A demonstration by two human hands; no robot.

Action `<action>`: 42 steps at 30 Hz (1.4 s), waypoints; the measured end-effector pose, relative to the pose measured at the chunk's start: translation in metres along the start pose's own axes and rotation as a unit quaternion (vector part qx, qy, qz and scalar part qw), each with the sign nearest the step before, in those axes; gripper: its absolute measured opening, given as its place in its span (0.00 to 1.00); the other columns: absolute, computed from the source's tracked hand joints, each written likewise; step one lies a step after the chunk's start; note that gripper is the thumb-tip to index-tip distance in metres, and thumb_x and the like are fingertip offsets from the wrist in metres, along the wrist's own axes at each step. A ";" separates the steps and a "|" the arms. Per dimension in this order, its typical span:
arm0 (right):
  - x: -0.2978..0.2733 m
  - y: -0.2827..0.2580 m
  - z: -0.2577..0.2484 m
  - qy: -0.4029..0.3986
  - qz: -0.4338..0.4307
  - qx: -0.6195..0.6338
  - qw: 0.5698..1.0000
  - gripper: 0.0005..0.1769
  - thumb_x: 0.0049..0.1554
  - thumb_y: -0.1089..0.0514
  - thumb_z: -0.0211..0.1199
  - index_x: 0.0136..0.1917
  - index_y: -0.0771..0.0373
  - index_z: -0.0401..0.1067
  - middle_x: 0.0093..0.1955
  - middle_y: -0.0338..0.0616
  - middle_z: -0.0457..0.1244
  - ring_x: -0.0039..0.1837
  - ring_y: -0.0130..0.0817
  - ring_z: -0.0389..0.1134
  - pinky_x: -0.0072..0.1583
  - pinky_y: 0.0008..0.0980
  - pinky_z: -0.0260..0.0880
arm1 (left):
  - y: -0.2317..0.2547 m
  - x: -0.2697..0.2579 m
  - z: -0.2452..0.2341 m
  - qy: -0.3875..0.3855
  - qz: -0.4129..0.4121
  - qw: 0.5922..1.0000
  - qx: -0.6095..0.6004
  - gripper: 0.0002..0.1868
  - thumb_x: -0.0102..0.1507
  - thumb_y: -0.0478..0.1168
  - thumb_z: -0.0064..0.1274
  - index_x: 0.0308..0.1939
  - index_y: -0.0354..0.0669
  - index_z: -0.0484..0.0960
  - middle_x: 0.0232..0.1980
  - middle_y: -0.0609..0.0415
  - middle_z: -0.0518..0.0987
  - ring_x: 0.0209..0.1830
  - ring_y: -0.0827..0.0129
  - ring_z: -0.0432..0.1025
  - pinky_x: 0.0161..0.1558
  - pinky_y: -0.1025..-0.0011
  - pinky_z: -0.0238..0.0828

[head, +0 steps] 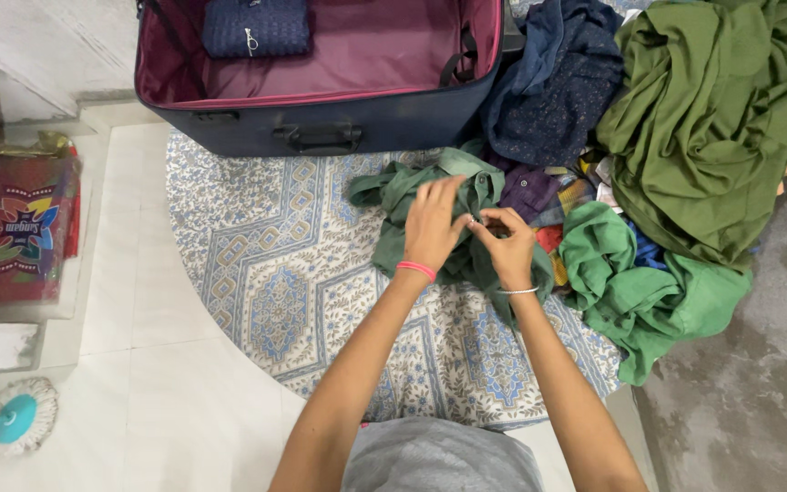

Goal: The person folds a green shirt by laying it flat on a table, smoothing the fabric, and folding the sleeves and body into a compact shape.

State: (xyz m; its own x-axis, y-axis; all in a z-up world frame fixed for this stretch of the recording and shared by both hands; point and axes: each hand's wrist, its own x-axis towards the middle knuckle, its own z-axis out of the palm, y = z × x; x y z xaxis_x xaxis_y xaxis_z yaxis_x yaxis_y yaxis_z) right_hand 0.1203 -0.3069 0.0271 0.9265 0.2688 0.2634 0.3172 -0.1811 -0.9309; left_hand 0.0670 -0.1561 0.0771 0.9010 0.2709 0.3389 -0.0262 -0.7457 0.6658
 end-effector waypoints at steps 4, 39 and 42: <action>-0.001 -0.010 -0.008 -0.008 -0.074 -0.090 0.993 0.10 0.52 0.67 0.73 0.48 0.69 0.77 0.45 0.44 0.69 0.43 0.28 0.71 0.48 0.26 0.70 | -0.011 0.005 0.001 0.002 0.264 0.958 0.113 0.27 0.57 0.33 0.56 0.62 0.46 0.77 0.59 0.55 0.81 0.67 0.62 0.69 0.72 0.58 0.55; 0.006 -0.028 -0.019 -0.046 -0.170 -0.167 0.970 0.07 0.56 0.68 0.66 0.48 0.67 0.72 0.48 0.48 0.66 0.47 0.43 0.71 0.49 0.36 0.71 | -0.045 0.083 0.068 -0.118 0.170 0.940 0.272 0.24 0.61 0.56 0.56 0.49 0.39 0.83 0.54 0.49 0.81 0.66 0.56 0.66 0.71 0.53 0.49; 0.004 -0.024 -0.025 -0.051 -0.155 -0.165 0.973 0.07 0.56 0.68 0.66 0.49 0.67 0.72 0.48 0.49 0.66 0.46 0.43 0.71 0.48 0.36 0.71 | -0.048 0.093 0.077 -0.219 0.144 0.906 0.332 0.23 0.59 0.57 0.58 0.45 0.42 0.86 0.51 0.50 0.82 0.61 0.60 0.70 0.71 0.54 0.50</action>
State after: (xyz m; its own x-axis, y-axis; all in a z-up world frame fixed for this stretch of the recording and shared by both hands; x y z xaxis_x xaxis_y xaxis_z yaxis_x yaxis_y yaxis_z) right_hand 0.1216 -0.3247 0.0566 0.7566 0.4475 0.4769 0.6413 -0.3652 -0.6748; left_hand 0.1859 -0.1421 0.0254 0.9874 -0.1525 0.0418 -0.1525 -0.9883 -0.0045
